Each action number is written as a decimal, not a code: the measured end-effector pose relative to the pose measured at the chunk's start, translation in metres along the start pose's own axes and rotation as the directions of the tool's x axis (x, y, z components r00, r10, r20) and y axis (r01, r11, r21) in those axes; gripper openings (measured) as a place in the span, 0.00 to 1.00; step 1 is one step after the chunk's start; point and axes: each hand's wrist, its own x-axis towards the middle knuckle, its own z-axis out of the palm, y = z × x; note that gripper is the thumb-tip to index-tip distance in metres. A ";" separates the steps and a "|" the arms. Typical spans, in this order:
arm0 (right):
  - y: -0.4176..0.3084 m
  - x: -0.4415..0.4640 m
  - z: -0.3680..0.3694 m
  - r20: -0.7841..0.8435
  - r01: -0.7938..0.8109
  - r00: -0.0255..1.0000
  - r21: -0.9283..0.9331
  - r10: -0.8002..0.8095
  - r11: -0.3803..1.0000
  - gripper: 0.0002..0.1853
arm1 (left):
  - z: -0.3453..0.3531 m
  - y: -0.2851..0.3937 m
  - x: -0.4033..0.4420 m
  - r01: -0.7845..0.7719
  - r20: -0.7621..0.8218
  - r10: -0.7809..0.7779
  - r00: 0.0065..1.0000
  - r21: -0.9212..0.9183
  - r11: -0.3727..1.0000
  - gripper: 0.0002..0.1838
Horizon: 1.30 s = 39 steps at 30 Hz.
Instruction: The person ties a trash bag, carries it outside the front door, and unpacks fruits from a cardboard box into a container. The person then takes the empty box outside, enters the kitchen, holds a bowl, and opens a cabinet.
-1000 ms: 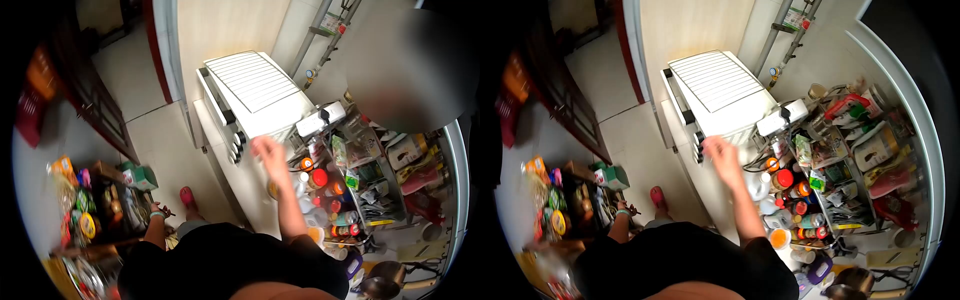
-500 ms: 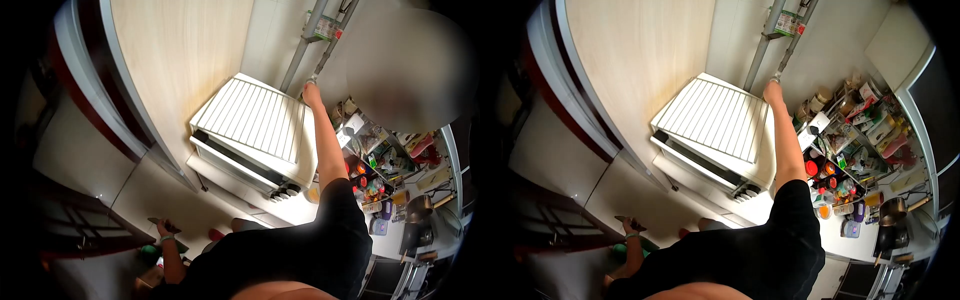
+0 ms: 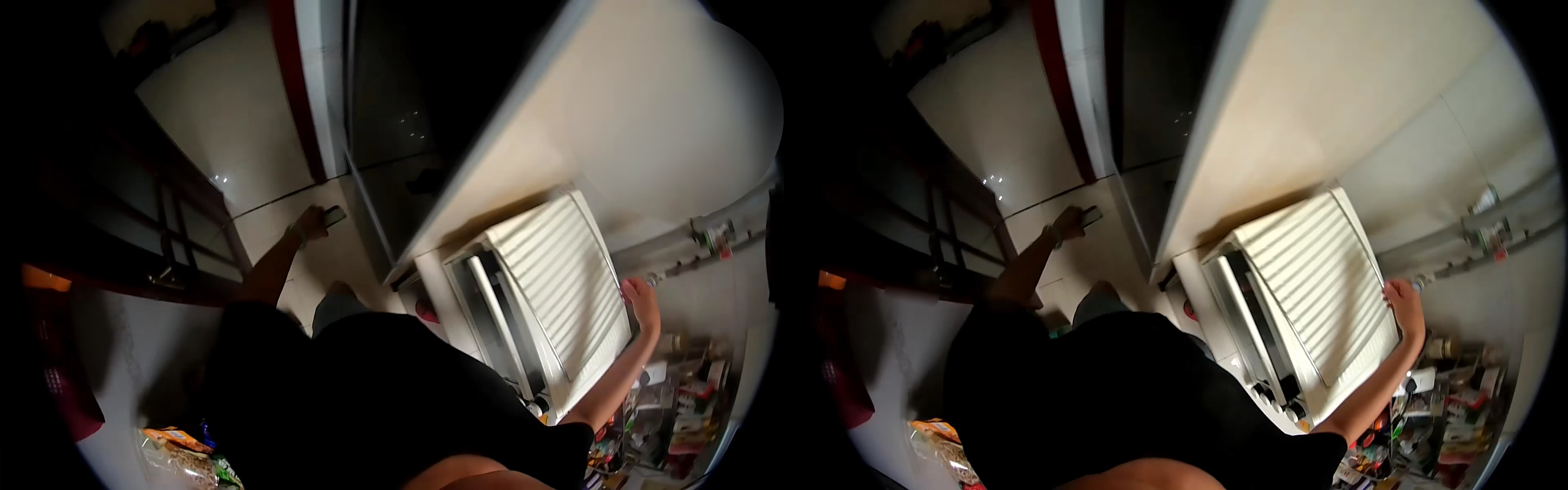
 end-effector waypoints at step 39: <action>-0.352 -0.060 0.358 -0.024 0.122 0.985 0.786 -0.168 0.607 0.20 | -0.048 -0.104 0.287 -0.505 0.359 0.385 0.850 0.349 0.789 0.57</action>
